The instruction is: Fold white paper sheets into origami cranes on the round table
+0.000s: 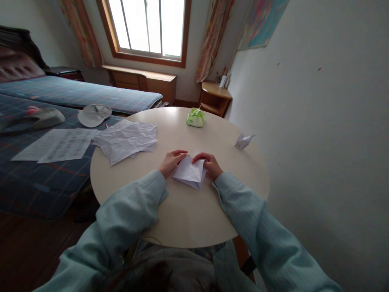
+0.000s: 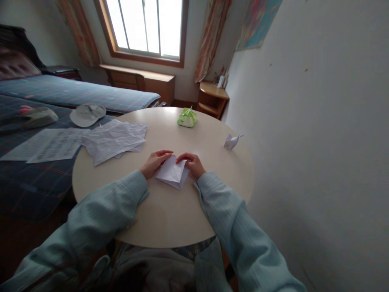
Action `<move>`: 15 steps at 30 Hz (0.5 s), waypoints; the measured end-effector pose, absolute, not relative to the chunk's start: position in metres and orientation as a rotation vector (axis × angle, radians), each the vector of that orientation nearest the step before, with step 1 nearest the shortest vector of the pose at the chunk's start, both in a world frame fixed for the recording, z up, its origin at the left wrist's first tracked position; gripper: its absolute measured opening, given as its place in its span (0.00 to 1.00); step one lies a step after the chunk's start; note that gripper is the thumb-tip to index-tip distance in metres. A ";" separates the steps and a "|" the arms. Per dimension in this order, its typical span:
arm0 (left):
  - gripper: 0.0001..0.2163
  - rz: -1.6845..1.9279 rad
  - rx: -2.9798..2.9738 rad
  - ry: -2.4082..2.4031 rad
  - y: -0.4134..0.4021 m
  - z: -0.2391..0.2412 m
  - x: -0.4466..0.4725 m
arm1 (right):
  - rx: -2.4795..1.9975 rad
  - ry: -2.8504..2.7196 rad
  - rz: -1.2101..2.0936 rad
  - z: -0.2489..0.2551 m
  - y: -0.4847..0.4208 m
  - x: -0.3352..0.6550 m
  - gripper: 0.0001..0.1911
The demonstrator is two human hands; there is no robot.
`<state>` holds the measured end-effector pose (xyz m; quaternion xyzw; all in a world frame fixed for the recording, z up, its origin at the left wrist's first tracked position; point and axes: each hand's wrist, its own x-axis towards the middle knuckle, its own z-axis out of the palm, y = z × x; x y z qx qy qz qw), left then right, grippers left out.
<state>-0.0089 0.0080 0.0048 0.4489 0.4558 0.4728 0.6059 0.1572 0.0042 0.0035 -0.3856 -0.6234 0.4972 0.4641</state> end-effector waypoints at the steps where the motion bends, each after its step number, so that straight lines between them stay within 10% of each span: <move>1: 0.17 1.099 1.040 1.060 0.008 0.005 -0.009 | -0.941 -1.539 1.223 0.005 0.003 0.157 0.08; 8: 0.15 1.105 1.049 1.063 0.005 0.009 -0.008 | -0.958 -1.427 1.362 0.006 0.002 0.155 0.28; 15: 0.16 1.079 1.108 1.052 0.005 0.009 -0.010 | -1.004 -1.492 1.246 0.003 0.008 0.158 0.21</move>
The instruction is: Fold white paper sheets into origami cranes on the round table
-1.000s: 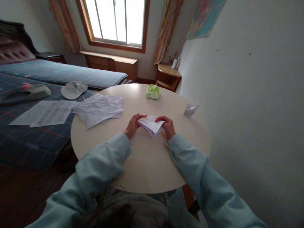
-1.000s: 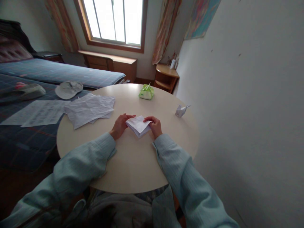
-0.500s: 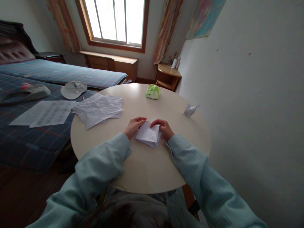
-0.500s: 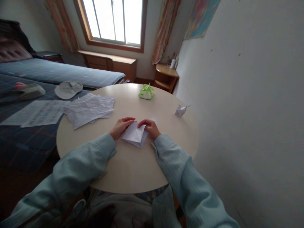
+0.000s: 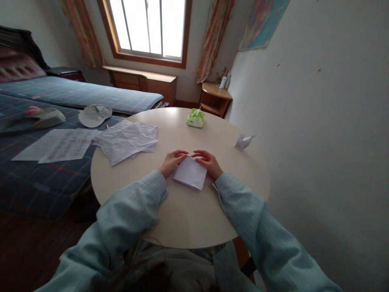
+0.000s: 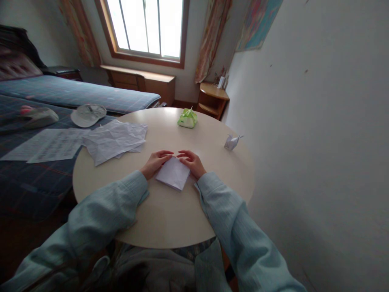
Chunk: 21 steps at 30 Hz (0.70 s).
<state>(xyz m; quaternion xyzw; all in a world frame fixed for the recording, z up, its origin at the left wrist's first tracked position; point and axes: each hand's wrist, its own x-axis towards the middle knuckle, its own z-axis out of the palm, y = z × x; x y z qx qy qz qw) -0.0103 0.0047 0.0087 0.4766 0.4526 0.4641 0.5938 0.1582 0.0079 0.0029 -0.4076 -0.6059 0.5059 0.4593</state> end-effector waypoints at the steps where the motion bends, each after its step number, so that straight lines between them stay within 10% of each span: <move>1: 0.16 1.079 1.106 1.045 0.005 0.009 -0.010 | -1.026 -1.507 1.240 0.002 0.009 0.159 0.22; 21: 0.18 1.049 1.214 0.999 0.015 -0.004 -0.009 | -1.125 -1.285 0.991 -0.007 0.018 0.163 0.18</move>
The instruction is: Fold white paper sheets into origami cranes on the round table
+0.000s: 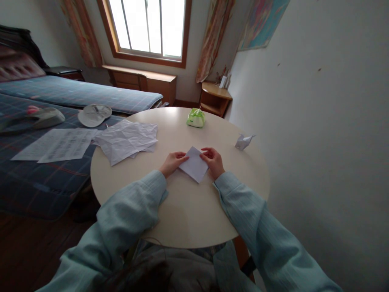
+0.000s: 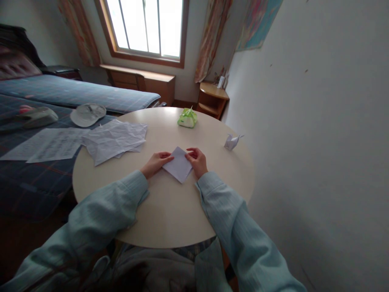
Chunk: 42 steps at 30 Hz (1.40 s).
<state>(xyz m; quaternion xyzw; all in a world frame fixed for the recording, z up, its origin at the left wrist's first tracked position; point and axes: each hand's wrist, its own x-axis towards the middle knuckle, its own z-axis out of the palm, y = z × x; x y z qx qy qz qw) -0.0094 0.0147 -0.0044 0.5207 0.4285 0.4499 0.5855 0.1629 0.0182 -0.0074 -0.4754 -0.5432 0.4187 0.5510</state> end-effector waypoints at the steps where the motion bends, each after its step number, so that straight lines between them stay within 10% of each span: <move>1: 0.17 1.050 1.244 1.003 0.016 -0.006 -0.010 | -1.129 -1.282 0.986 -0.008 0.019 0.163 0.18; 42: 0.08 0.740 2.079 1.890 0.015 0.001 -0.020 | -1.503 -1.851 0.407 -0.003 0.014 0.169 0.07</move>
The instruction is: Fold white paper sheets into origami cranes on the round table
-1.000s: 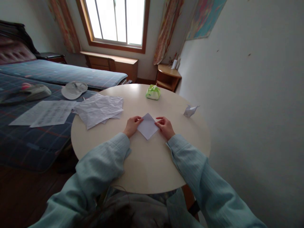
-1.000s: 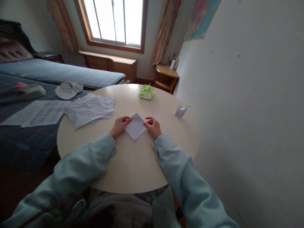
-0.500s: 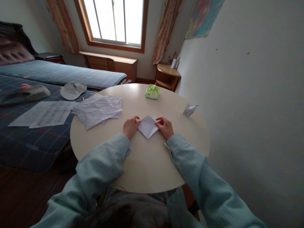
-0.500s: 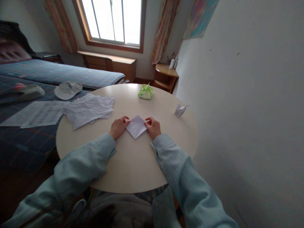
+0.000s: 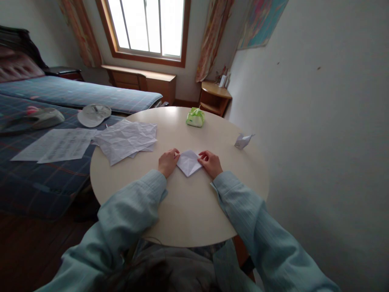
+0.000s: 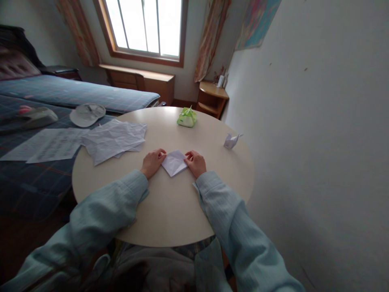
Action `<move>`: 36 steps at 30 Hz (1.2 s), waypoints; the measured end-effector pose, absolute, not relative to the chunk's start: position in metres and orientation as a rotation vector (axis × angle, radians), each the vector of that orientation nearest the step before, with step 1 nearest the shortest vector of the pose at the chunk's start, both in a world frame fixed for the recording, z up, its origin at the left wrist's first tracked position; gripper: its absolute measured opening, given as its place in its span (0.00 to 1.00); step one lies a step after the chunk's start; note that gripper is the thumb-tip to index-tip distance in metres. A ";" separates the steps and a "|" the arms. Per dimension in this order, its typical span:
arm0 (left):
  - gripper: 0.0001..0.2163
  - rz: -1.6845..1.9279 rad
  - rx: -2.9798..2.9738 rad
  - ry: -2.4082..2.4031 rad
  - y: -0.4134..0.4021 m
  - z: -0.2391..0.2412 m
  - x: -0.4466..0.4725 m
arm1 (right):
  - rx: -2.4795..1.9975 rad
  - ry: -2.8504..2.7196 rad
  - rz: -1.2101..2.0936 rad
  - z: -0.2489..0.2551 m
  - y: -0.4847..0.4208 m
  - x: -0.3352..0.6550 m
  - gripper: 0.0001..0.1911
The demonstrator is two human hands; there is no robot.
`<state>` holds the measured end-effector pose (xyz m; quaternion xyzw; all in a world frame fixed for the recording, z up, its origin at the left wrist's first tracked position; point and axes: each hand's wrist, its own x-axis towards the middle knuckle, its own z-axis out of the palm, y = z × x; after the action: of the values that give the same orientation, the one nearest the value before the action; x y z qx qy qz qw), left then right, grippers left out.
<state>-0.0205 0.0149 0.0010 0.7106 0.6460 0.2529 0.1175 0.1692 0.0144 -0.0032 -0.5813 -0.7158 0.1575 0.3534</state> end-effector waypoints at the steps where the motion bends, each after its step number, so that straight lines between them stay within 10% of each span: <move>1: 0.08 0.742 2.088 1.885 0.015 0.001 -0.021 | -1.496 -1.870 0.389 -0.004 0.015 0.169 0.07; 13: 0.20 0.918 2.311 1.275 0.018 -0.007 -0.020 | -1.194 -2.046 0.478 -0.009 0.016 0.166 0.19; 19: 0.13 0.784 2.357 1.133 0.017 -0.005 -0.020 | -1.256 -2.084 0.503 -0.006 0.015 0.165 0.13; 36: 0.37 0.496 2.433 0.993 0.017 0.002 -0.027 | -1.275 -2.080 0.455 -0.005 0.013 0.165 0.11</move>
<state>-0.0274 0.0167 0.0021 0.8850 0.3613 0.1803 0.2317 0.1653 0.0135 -0.0048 -0.4861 -0.7929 0.1735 0.3240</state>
